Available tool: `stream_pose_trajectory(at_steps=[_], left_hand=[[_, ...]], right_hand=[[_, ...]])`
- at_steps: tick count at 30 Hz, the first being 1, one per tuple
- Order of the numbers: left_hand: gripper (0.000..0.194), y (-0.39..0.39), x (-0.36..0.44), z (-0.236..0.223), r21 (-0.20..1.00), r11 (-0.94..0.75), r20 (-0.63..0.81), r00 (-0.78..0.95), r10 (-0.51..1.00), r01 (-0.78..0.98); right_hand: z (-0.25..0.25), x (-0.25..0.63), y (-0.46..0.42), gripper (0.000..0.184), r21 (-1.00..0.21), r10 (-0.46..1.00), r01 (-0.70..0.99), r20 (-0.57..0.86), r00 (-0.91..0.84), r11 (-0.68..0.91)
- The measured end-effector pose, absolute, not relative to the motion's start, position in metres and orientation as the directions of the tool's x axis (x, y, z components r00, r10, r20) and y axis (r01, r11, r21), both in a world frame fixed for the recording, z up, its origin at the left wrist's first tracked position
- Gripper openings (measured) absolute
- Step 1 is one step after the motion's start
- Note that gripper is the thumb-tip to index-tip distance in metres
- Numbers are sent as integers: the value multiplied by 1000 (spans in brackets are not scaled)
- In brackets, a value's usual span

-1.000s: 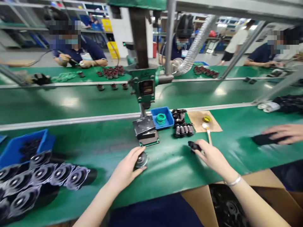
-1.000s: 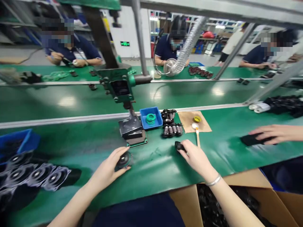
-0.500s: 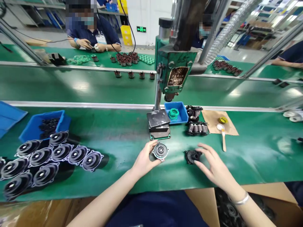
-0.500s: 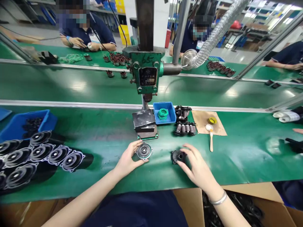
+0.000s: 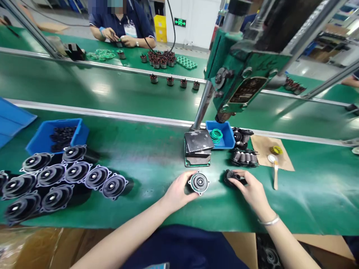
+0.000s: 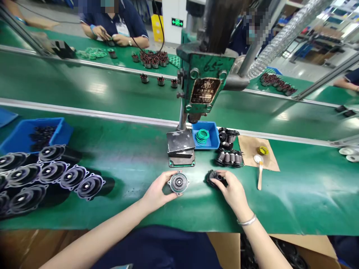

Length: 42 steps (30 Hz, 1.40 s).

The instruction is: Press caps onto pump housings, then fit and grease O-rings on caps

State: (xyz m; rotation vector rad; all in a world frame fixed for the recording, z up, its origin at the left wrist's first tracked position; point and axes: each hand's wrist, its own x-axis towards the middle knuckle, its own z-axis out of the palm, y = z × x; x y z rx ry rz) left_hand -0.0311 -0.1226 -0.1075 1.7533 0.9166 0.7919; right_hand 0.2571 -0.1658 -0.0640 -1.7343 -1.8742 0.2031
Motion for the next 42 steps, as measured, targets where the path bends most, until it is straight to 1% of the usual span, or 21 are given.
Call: stream_pose_trajectory(at_steps=[3, 5, 8, 11, 18, 20, 28, 34, 39, 42], left_hand=[[64, -122, -30, -104, 936, -269, 123, 501, 856, 229], [64, -121, -30, -101, 928, -282, 131, 494, 860, 244], [63, -122, -31, -100, 919, -292, 134, 488, 863, 265], [64, -123, -31, -103, 912, -320, 166, 485, 859, 255], [66, -124, -31, -108, 909, -347, 201, 486, 851, 230], [65, -124, -31, -108, 907, -354, 209, 489, 847, 227], [62, -124, -31, -106, 909, -350, 201, 499, 843, 226], [63, -124, -31, -107, 904, -377, 237, 497, 835, 202], [64, -123, -32, -107, 912, -353, 214, 492, 844, 210], [68, -123, -33, -110, 882, -430, 279, 520, 808, 194]], right_hand=[[-37, 221, -161, 25, -500, 942, 852, 333, 24, 155], [-21, 192, -159, 19, -501, 933, 838, 358, -28, 217], [-13, 156, -157, 16, -439, 904, 836, 403, -145, 330], [-19, 140, -154, 15, -359, 885, 856, 416, -211, 373], [-24, 135, -157, 17, -237, 873, 899, 421, -246, 368], [-22, 134, -158, 18, -220, 873, 906, 420, -247, 362], [-19, 133, -157, 17, -215, 875, 909, 417, -245, 357], [-22, 135, -158, 20, -227, 882, 905, 399, -251, 360], [-23, 135, -158, 21, -217, 888, 912, 388, -248, 349], [-26, 132, -158, 19, -199, 883, 914, 392, -258, 355]])
